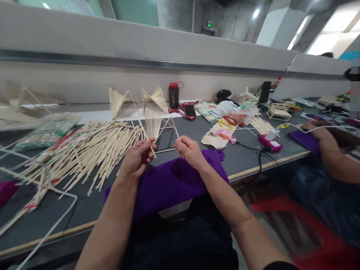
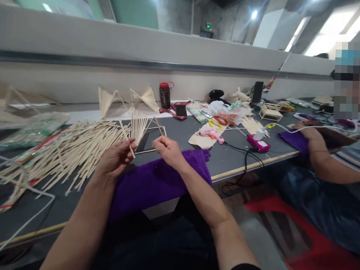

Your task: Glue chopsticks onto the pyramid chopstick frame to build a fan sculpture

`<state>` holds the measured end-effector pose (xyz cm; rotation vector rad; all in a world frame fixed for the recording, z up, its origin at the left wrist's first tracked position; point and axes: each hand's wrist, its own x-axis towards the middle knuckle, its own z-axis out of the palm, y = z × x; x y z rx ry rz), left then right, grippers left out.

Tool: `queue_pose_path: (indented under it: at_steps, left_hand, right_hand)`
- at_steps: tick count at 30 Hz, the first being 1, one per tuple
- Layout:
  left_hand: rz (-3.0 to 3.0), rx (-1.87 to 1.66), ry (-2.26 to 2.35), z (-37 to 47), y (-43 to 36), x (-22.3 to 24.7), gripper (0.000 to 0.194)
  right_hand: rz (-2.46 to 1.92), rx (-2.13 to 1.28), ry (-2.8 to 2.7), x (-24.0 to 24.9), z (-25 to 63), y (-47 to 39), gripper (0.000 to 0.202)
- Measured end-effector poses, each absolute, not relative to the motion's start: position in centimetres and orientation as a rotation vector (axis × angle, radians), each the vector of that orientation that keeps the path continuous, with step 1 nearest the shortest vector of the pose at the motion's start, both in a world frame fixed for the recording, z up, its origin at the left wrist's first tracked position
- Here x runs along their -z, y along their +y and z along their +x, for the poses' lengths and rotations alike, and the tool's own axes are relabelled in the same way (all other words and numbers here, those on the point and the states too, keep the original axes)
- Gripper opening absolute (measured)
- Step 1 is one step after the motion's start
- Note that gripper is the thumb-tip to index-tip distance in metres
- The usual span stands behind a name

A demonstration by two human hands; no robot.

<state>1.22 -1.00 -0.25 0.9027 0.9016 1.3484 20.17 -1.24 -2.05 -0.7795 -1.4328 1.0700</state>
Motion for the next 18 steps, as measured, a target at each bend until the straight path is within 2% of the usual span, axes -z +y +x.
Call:
queue_pose_path:
  at_steps: [5, 9, 14, 18]
  left_hand:
    - [0.927, -1.335, 0.925, 1.4, -1.1, 0.1, 0.032]
    - [0.931, -1.278, 0.975, 1.8, -1.2, 0.5, 0.035]
    - [1.026, -1.235, 1.079, 2.6, -1.7, 1.0, 0.035]
    - [1.063, -1.204, 1.126, 2.8, -2.2, 1.1, 0.034]
  right_hand:
    - [-0.855, -1.022, -1.492, 4.0, 22.2, -4.3, 0.031]
    - [-0.906, -0.957, -1.549, 1.7, 25.3, -4.6, 0.024]
    - [-1.113, -0.423, -1.549, -5.3, 33.6, 2.9, 0.017]
    - [-1.519, 0.120, -1.479, -7.9, 42.2, 10.9, 0.023]
